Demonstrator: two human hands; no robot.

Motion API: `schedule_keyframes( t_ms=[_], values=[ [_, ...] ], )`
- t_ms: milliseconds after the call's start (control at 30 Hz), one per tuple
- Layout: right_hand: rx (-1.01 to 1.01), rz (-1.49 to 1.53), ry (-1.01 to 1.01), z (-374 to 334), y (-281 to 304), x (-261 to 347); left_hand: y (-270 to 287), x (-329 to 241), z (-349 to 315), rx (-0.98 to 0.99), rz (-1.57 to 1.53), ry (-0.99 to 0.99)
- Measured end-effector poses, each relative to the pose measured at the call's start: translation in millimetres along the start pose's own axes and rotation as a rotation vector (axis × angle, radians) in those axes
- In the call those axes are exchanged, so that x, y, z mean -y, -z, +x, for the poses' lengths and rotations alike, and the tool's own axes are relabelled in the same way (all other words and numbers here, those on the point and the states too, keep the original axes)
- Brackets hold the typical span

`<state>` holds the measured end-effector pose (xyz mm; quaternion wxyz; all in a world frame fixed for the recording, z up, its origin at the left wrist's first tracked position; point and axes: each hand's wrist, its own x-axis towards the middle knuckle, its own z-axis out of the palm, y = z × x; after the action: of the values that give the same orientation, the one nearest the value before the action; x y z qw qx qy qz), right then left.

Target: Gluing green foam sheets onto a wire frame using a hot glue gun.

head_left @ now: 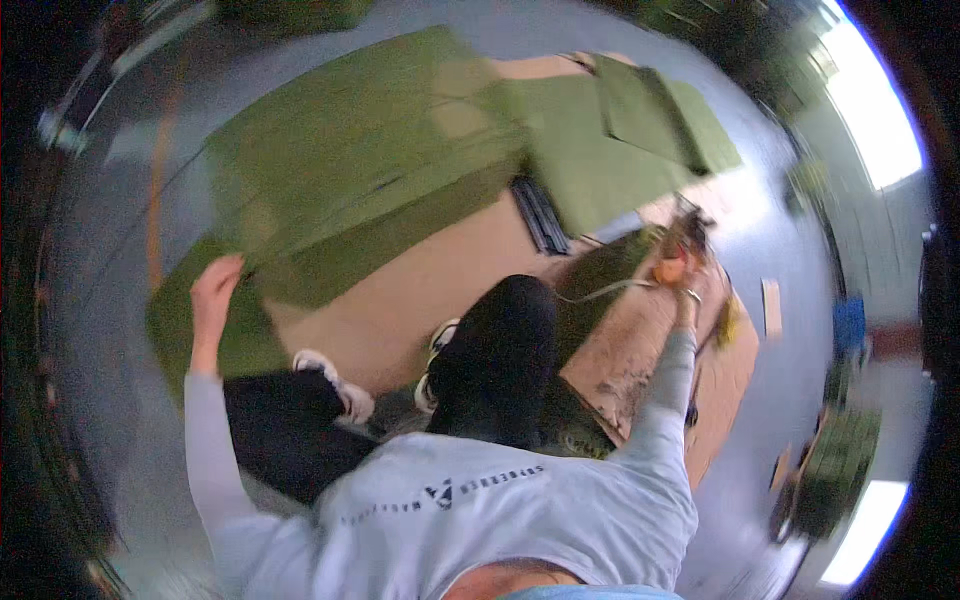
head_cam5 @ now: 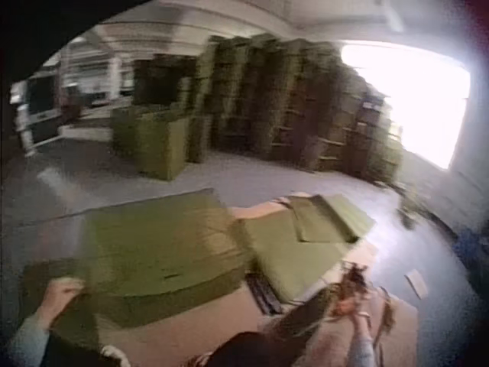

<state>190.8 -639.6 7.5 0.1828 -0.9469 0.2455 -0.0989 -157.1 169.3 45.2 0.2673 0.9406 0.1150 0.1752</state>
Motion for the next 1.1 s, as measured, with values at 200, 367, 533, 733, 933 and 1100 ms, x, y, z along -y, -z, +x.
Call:
schedule_keyframes(
  t_ms=[200, 367, 533, 733, 933, 1100],
  values=[
    [-0.144, 0.641, 1.028, -137.2, -18.6, 247.7, 16.5, -17.6, 8.5, -0.057, 0.032, -0.106],
    [0.177, 0.659, 1.738, -411.6, -41.8, 428.0, 24.5, -22.5, 11.0, -0.087, -0.004, -0.157],
    [0.202, 0.314, 1.966, -522.3, -64.9, 497.6, 16.9, 0.3, -3.6, -0.365, -0.086, -0.135],
    [0.164, 0.568, 1.899, -514.8, -85.5, 487.8, -12.7, 41.7, -7.0, -0.056, -0.448, 0.291],
    [0.184, 0.628, 1.905, -526.9, -84.2, 476.9, -41.6, 60.2, 14.4, 0.031, -0.250, 0.177],
    [0.162, 0.681, 1.912, -532.9, -89.8, 461.4, -49.1, 55.9, 14.4, -0.045, -0.307, 0.206]
  ],
)
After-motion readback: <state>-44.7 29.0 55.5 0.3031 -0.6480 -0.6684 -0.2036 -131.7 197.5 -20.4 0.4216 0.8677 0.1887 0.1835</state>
